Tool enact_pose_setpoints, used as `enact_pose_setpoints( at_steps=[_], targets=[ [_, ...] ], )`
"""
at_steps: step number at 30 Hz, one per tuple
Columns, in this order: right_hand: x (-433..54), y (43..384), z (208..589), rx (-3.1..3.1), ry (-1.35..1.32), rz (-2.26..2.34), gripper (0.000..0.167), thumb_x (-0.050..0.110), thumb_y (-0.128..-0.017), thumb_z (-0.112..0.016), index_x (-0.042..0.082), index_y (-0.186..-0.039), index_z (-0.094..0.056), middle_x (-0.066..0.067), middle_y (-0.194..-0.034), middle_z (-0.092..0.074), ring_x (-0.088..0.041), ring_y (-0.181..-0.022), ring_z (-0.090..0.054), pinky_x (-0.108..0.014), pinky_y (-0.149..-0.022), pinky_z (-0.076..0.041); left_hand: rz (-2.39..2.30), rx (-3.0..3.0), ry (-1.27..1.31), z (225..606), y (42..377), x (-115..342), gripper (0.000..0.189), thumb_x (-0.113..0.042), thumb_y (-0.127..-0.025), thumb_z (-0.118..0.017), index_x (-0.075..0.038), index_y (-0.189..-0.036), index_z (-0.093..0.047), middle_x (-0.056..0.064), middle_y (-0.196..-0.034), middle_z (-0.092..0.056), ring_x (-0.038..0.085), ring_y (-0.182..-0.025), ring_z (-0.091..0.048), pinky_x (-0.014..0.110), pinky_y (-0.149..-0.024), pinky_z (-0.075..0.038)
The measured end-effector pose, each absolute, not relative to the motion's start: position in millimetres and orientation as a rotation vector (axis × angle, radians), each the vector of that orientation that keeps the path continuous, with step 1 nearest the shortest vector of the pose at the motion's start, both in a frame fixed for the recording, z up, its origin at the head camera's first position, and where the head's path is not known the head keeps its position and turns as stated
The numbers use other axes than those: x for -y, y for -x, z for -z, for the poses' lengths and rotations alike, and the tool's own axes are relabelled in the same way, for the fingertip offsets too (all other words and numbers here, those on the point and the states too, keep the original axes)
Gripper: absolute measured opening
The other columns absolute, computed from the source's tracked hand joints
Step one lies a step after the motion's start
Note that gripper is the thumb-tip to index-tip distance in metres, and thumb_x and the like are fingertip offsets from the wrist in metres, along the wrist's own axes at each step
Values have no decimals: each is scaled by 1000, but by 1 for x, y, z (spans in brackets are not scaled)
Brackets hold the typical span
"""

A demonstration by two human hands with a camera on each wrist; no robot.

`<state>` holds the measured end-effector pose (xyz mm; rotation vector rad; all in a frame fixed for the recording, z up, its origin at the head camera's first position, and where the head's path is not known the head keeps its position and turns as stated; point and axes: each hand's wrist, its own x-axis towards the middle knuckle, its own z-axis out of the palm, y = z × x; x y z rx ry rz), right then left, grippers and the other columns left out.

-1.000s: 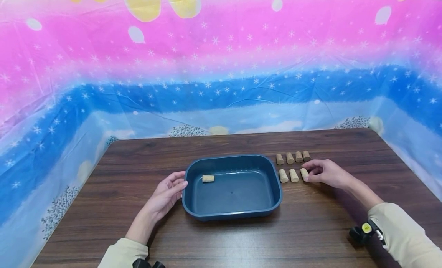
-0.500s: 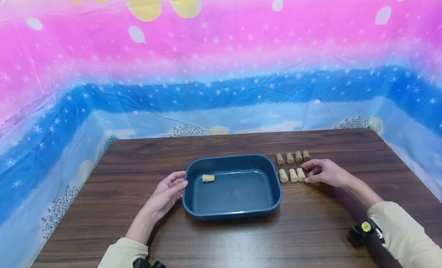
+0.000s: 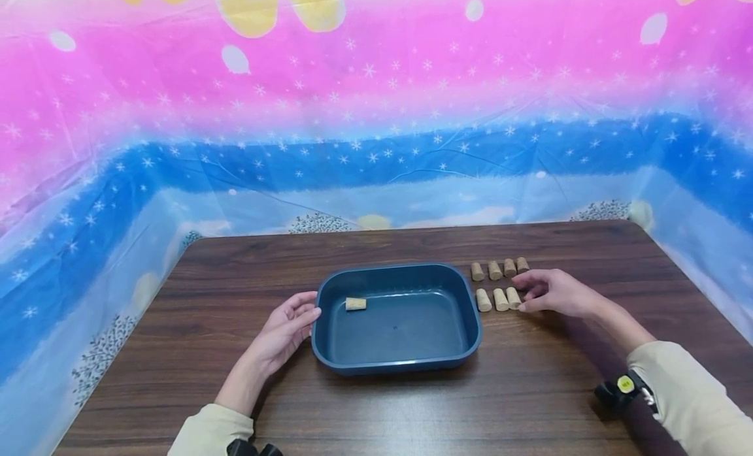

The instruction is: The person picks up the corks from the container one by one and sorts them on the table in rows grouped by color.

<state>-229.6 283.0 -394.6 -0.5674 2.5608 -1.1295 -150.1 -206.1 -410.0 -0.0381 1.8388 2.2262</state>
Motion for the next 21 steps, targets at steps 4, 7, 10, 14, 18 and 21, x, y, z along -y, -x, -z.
enact_pose_setpoints(
  at_steps=[4,7,10,14,18,21],
  targets=[
    [-282,229,382,-2561,567,1162,52,11,-84,-74,-11,-126,-54,-15,-104,-65,-22,-90,-62,-28,-70,-52,-2223,-1843,48,410,150,206,45,-5,-98,-54,6,-138,-34,7,-104,-59,9,-83,-61,22,-77,-53],
    [-277,228,371,-2603,584,1137,46,13,-87,-71,-8,-125,-56,-13,-104,-66,-22,-91,-62,-29,-72,-52,-2221,-1845,56,409,149,206,46,-5,-98,-54,6,-138,-34,7,-104,-59,9,-83,-61,21,-77,-53],
    [-267,227,359,-2667,608,1091,40,19,-91,-69,-3,-123,-59,-12,-107,-66,-21,-94,-61,-31,-73,-52,-2217,-1847,61,409,149,206,47,-5,-98,-55,6,-138,-33,7,-104,-59,9,-83,-61,22,-78,-52],
    [-246,225,343,-2709,651,1076,38,23,-93,-65,-1,-122,-61,-9,-106,-66,-21,-93,-61,-34,-73,-51,-2216,-1847,62,408,149,206,47,-5,-98,-55,6,-138,-33,7,-104,-59,9,-83,-61,21,-78,-52],
    [-222,221,330,-2687,708,1071,38,23,-95,-63,0,-124,-60,-10,-107,-66,-24,-91,-62,-38,-73,-52,-2220,-1847,60,408,149,206,47,-5,-98,-55,6,-138,-34,7,-104,-59,9,-82,-61,21,-78,-52],
    [-203,220,324,-2655,743,1065,37,22,-95,-62,1,-126,-59,-10,-108,-66,-26,-92,-63,-39,-73,-53,-2218,-1849,55,408,149,206,46,-5,-98,-55,6,-138,-34,7,-104,-59,9,-83,-61,21,-77,-52]
  ],
)
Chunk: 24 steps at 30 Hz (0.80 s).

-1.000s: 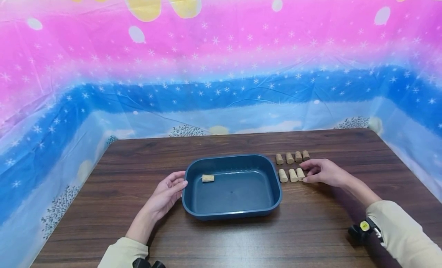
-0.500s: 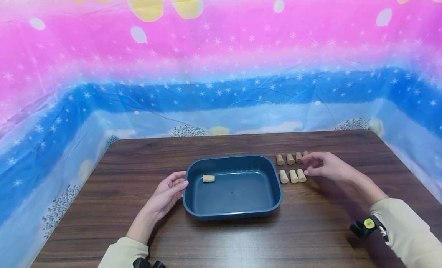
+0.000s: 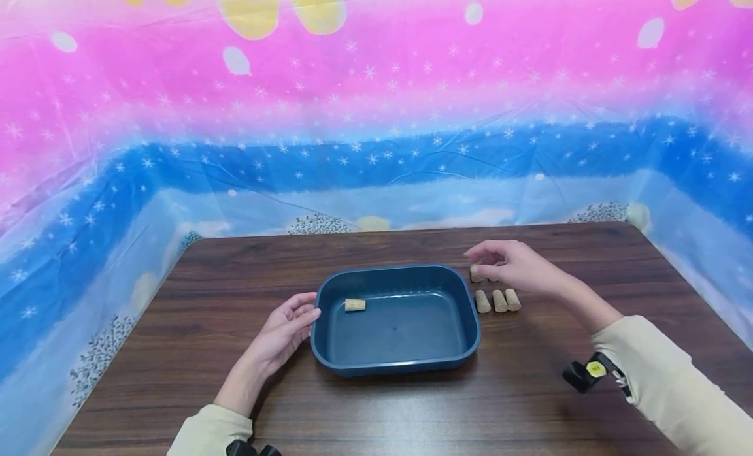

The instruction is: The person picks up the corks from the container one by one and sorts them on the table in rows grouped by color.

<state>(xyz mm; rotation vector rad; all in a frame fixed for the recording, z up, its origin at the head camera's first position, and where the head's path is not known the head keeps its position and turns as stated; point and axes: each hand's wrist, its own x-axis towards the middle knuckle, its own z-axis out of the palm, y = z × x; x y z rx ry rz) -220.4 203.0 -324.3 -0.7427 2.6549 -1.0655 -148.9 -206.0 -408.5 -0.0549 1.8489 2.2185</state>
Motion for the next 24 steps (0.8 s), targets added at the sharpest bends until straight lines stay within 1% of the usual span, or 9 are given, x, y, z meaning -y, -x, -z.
enact_pose_setpoints(
  at_steps=[3,6,9,13,18,24],
  targets=[
    [-185,220,322,-2632,790,1058,36,20,-95,-62,2,-127,-59,-9,-110,-66,-26,-94,-63,-38,-74,-53,-2215,-1849,50,408,149,206,46,-6,-98,-55,5,-138,-34,6,-104,-59,9,-83,-61,21,-78,-52],
    [-168,221,321,-2603,853,1059,36,20,-95,-62,2,-127,-59,-12,-113,-65,-26,-99,-62,-38,-75,-53,-2212,-1852,49,408,149,206,47,-6,-98,-55,5,-138,-34,6,-104,-58,9,-83,-61,21,-78,-52],
    [-152,222,322,-2588,912,1045,35,19,-96,-61,2,-126,-60,-14,-118,-64,-27,-105,-60,-40,-80,-52,-2209,-1852,46,408,149,206,47,-7,-98,-55,5,-139,-33,6,-104,-58,8,-84,-60,21,-79,-52],
    [-132,222,323,-2574,966,1016,33,18,-96,-61,3,-125,-60,-12,-117,-64,-28,-109,-59,-43,-86,-51,-2213,-1848,43,408,149,207,47,-7,-98,-55,5,-138,-34,6,-104,-58,9,-83,-60,21,-79,-52],
    [-108,224,324,-2535,1011,978,33,17,-96,-61,3,-126,-60,-8,-117,-64,-24,-106,-61,-38,-86,-51,-2212,-1848,44,408,149,207,47,-7,-98,-55,5,-138,-34,6,-104,-59,9,-84,-61,22,-79,-52],
    [-82,228,325,-2475,1076,939,33,14,-96,-61,-1,-126,-60,-12,-118,-64,-22,-104,-62,-33,-85,-52,-2214,-1843,45,407,149,206,47,-7,-98,-55,5,-138,-34,6,-103,-58,9,-83,-60,21,-78,-52]
  ],
)
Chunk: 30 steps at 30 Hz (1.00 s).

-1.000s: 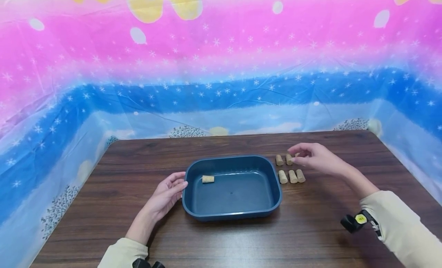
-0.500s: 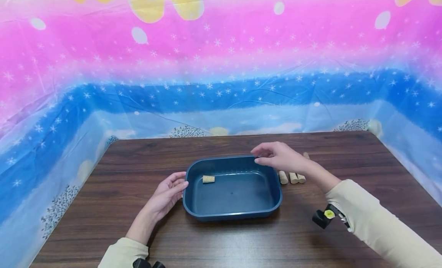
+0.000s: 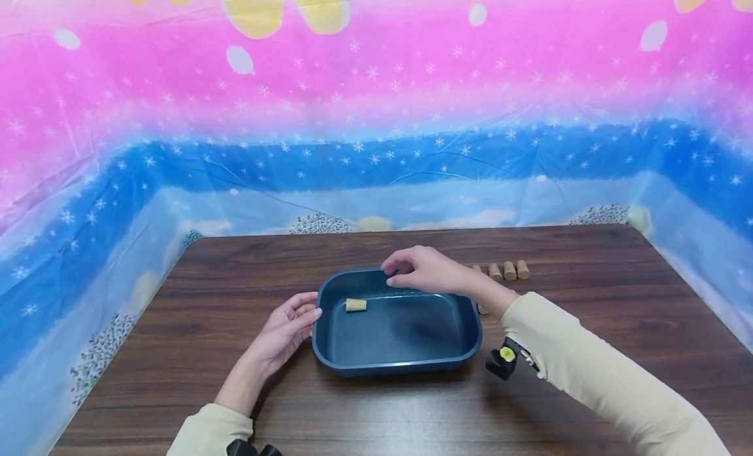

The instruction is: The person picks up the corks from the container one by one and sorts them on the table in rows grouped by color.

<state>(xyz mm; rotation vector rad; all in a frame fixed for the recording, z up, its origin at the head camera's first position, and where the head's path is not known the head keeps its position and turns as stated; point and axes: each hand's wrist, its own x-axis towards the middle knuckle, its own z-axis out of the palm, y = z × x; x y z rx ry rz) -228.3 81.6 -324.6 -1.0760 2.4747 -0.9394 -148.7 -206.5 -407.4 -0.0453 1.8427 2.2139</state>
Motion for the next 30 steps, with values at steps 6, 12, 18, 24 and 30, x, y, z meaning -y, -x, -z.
enact_pose_setpoints(
  at_steps=[6,12,18,24,30],
  targets=[
    [-55,232,334,-2400,1065,900,32,14,-96,-62,-1,-124,-61,-13,-118,-64,-21,-106,-62,-30,-86,-52,-2216,-1847,43,409,149,208,48,-7,-98,-56,5,-139,-34,7,-104,-58,10,-83,-60,22,-78,-52],
    [-36,234,347,-2367,1036,836,35,13,-95,-63,-2,-126,-60,-14,-123,-62,-22,-110,-60,-29,-88,-51,-2209,-1853,45,409,149,209,49,-8,-98,-57,5,-139,-34,7,-104,-57,11,-84,-60,22,-78,-52],
    [-22,235,353,-2360,1039,732,39,11,-94,-63,0,-131,-58,-13,-128,-60,-22,-113,-60,-32,-92,-49,-2217,-1851,34,408,149,210,48,-7,-98,-56,6,-138,-34,6,-103,-58,10,-83,-61,22,-79,-53],
    [-14,237,355,-2354,1043,649,41,11,-93,-64,1,-133,-56,-12,-130,-59,-23,-116,-57,-32,-94,-48,-2224,-1850,33,409,149,212,46,-7,-98,-55,5,-138,-34,6,-102,-58,9,-81,-60,21,-77,-52],
    [-13,233,360,-2349,1085,601,39,9,-92,-66,1,-129,-59,-10,-122,-63,-22,-114,-58,-34,-95,-47,-2236,-1837,29,410,150,210,46,-5,-98,-55,5,-138,-35,6,-101,-58,9,-78,-60,20,-74,-52]
  ],
)
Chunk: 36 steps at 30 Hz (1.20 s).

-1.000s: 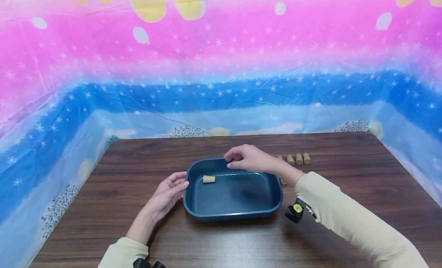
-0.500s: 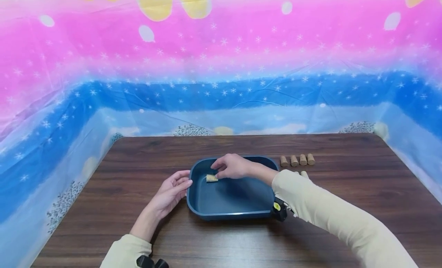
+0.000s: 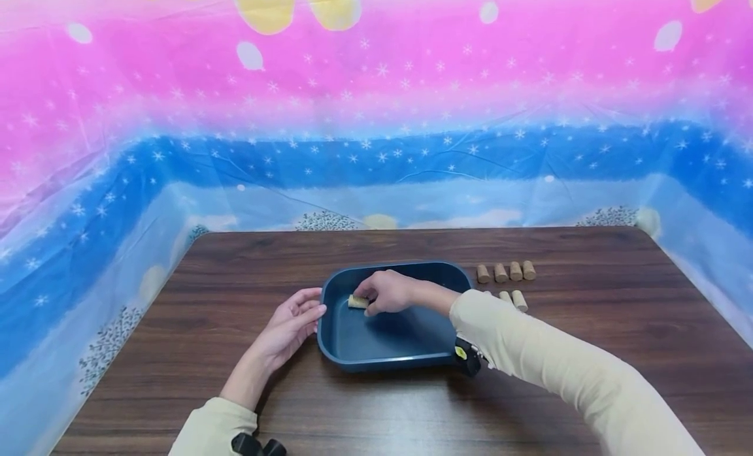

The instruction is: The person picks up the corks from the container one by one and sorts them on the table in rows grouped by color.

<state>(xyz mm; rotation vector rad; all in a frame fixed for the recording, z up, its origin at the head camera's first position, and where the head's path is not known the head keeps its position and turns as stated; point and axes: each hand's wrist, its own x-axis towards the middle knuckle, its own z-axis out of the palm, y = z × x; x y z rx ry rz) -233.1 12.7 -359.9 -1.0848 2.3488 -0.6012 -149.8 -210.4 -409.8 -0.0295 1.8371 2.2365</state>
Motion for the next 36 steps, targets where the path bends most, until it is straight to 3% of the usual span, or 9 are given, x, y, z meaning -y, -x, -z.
enact_pose_setpoints(
  at_steps=[12,21,33,36],
  targets=[
    [-9,227,365,-2319,1180,562,36,3,-86,-72,4,-122,-65,-8,-114,-67,-18,-108,-60,-28,-92,-48,-2240,-1829,14,410,150,211,47,-5,-98,-55,6,-138,-33,7,-102,-58,9,-80,-60,21,-76,-52],
    [-7,222,371,-2324,1207,546,26,4,-88,-70,7,-113,-70,-1,-96,-67,-10,-86,-59,-23,-81,-49,-2228,-1832,15,410,150,209,48,-7,-98,-56,6,-138,-33,7,-103,-59,10,-82,-60,22,-79,-52],
    [-20,225,370,-2354,1194,566,34,5,-90,-66,5,-124,-64,-1,-93,-65,-11,-84,-59,-24,-79,-50,-2244,-1825,29,410,150,210,47,-4,-98,-55,5,-138,-34,6,-101,-59,9,-78,-60,21,-75,-52],
    [-23,226,371,-2361,1241,559,31,0,-88,-66,5,-119,-67,-2,-96,-67,-13,-89,-61,-24,-80,-50,-2263,-1820,25,411,150,210,46,-2,-97,-54,6,-138,-35,5,-100,-59,8,-77,-59,20,-72,-52]
  ],
)
